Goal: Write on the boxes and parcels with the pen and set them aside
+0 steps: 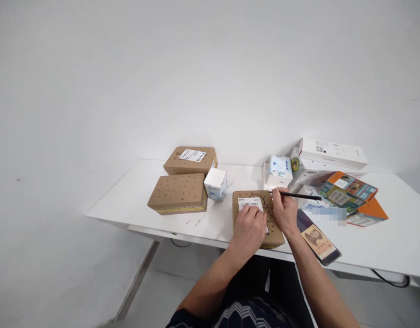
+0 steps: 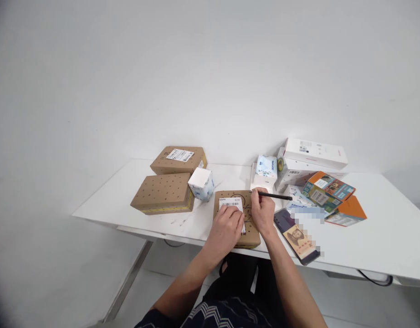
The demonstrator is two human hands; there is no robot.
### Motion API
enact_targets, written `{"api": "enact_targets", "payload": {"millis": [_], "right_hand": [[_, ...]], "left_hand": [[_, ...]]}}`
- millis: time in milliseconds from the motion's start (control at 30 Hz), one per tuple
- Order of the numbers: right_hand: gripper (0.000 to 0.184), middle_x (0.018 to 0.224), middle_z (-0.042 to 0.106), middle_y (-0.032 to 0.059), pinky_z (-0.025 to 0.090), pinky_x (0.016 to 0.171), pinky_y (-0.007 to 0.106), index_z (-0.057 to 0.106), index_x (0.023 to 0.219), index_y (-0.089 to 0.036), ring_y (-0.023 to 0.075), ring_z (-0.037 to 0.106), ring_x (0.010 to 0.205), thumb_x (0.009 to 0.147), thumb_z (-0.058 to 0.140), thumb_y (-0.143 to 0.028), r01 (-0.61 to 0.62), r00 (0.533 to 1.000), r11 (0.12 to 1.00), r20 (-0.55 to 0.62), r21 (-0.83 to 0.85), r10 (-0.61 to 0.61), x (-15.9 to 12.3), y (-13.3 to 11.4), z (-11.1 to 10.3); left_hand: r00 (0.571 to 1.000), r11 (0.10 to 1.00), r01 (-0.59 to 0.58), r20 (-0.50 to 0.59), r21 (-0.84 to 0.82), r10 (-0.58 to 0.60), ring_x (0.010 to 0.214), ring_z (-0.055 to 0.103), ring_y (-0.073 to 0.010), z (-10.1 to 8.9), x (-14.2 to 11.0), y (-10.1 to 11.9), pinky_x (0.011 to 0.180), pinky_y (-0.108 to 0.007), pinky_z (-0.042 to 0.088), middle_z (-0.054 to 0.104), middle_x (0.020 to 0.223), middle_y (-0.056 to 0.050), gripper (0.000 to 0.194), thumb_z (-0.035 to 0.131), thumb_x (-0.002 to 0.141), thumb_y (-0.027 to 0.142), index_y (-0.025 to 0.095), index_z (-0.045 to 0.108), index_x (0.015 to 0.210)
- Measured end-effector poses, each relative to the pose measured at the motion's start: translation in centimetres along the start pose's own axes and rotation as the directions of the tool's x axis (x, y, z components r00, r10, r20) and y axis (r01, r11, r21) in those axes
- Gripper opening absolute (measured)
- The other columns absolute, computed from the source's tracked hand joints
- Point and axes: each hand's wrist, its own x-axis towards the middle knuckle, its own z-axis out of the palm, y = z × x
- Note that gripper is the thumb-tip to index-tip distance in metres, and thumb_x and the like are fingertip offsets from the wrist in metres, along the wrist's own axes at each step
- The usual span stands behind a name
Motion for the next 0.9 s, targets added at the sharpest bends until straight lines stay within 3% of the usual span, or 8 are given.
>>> {"api": "enact_targets", "payload": {"millis": [100, 167, 233, 300, 400, 533, 700, 900], "right_hand": [[0.037, 0.059, 0.058, 0.0007, 0.043, 0.061, 0.028, 0.056, 0.083, -0.018, 0.0170, 0.056, 0.058, 0.091, 0.038, -0.049, -0.066, 0.994, 0.997, -0.087, 0.034, 0.069, -0.4, 0.9, -1.2], [0.037, 0.059, 0.059, 0.0014, 0.043, 0.059, 0.028, 0.056, 0.085, -0.018, 0.0173, 0.056, 0.056, 0.091, 0.038, -0.049, -0.105, 0.993, 0.994, -0.050, -0.008, 0.104, -0.7, 2.1, -2.4], [0.033, 0.064, 0.063, 0.0038, 0.044, 0.062, 0.028, 0.056, 0.085, -0.019, 0.0184, 0.060, 0.059, 0.091, 0.038, -0.046, -0.110, 0.984, 0.980, 0.123, -0.163, 0.131, -1.3, 3.4, -3.3], [0.024, 0.069, 0.066, 0.0059, 0.043, 0.063, 0.029, 0.054, 0.084, -0.020, 0.0200, 0.063, 0.064, 0.089, 0.041, -0.039, -0.070, 0.929, 0.943, 0.324, -0.327, 0.181, -2.2, 4.8, -3.7], [0.011, 0.066, 0.067, 0.0071, 0.040, 0.059, 0.029, 0.054, 0.076, -0.021, 0.0224, 0.065, 0.065, 0.084, 0.049, -0.028, -0.015, 0.855, 0.902, 0.462, -0.432, 0.236, -3.8, 6.3, -3.4], [0.004, 0.063, 0.067, 0.0091, 0.035, 0.055, 0.029, 0.054, 0.078, -0.020, 0.0235, 0.065, 0.062, 0.081, 0.051, -0.020, 0.012, 0.837, 0.875, 0.483, -0.484, 0.256, -5.3, 6.9, -2.6], [0.012, 0.067, 0.067, 0.0097, 0.037, 0.058, 0.030, 0.055, 0.093, -0.018, 0.0254, 0.065, 0.066, 0.083, 0.048, -0.022, 0.017, 0.855, 0.868, 0.457, -0.496, 0.244, -6.5, 7.7, -2.4], [0.029, 0.080, 0.066, 0.0098, 0.045, 0.071, 0.035, 0.057, 0.103, -0.017, 0.0265, 0.064, 0.078, 0.088, 0.047, -0.040, -0.049, 0.918, 0.859, 0.316, -0.510, 0.240, -7.8, 10.3, -5.5]], "left_hand": [[1.000, 1.000, 0.009, -0.003, -0.015, -0.009, 0.082, 0.058, -0.0209, 0.0, 0.0, 0.0, 0.076, -0.038, 0.051, 0.060, 0.079, -0.007, 0.017, 0.045, 0.092, 0.015, 0.017, 0.058, 0.081], [1.000, 1.000, 0.017, 0.009, -0.022, -0.017, 0.082, 0.058, -0.0204, -0.1, 0.0, 0.0, 0.076, -0.038, 0.051, 0.061, 0.080, -0.007, 0.017, 0.045, 0.092, 0.015, 0.017, 0.058, 0.081], [1.000, 1.000, 0.014, 0.012, -0.019, -0.014, 0.082, 0.058, -0.0203, -0.2, -0.1, 0.0, 0.076, -0.038, 0.051, 0.060, 0.080, -0.006, 0.017, 0.045, 0.092, 0.015, 0.017, 0.058, 0.081], [1.000, 1.000, -0.005, 0.008, -0.011, 0.005, 0.083, 0.058, -0.0208, -0.2, -0.1, -0.1, 0.076, -0.038, 0.051, 0.060, 0.079, -0.006, 0.017, 0.045, 0.092, 0.015, 0.017, 0.058, 0.082], [0.999, 0.999, -0.036, 0.002, 0.001, 0.036, 0.083, 0.058, -0.0210, -0.1, -0.1, -0.1, 0.076, -0.038, 0.051, 0.060, 0.077, -0.006, 0.017, 0.045, 0.092, 0.013, 0.017, 0.058, 0.081], [1.000, 1.000, -0.025, 0.007, 0.002, 0.025, 0.082, 0.058, -0.0200, 0.1, -0.1, -0.1, 0.076, -0.038, 0.051, 0.061, 0.078, -0.007, 0.018, 0.045, 0.092, 0.013, 0.016, 0.059, 0.080], [1.000, 1.000, -0.002, 0.012, 0.005, 0.002, 0.082, 0.057, -0.0200, 0.1, -0.1, -0.1, 0.075, -0.037, 0.051, 0.061, 0.079, -0.007, 0.019, 0.046, 0.092, 0.016, 0.017, 0.060, 0.079], [1.000, 0.999, 0.014, -0.011, -0.030, -0.014, 0.080, 0.054, -0.0195, 0.1, -0.1, -0.2, 0.076, -0.035, 0.050, 0.060, 0.080, -0.005, 0.016, 0.050, 0.090, 0.014, 0.017, 0.059, 0.077]]}}
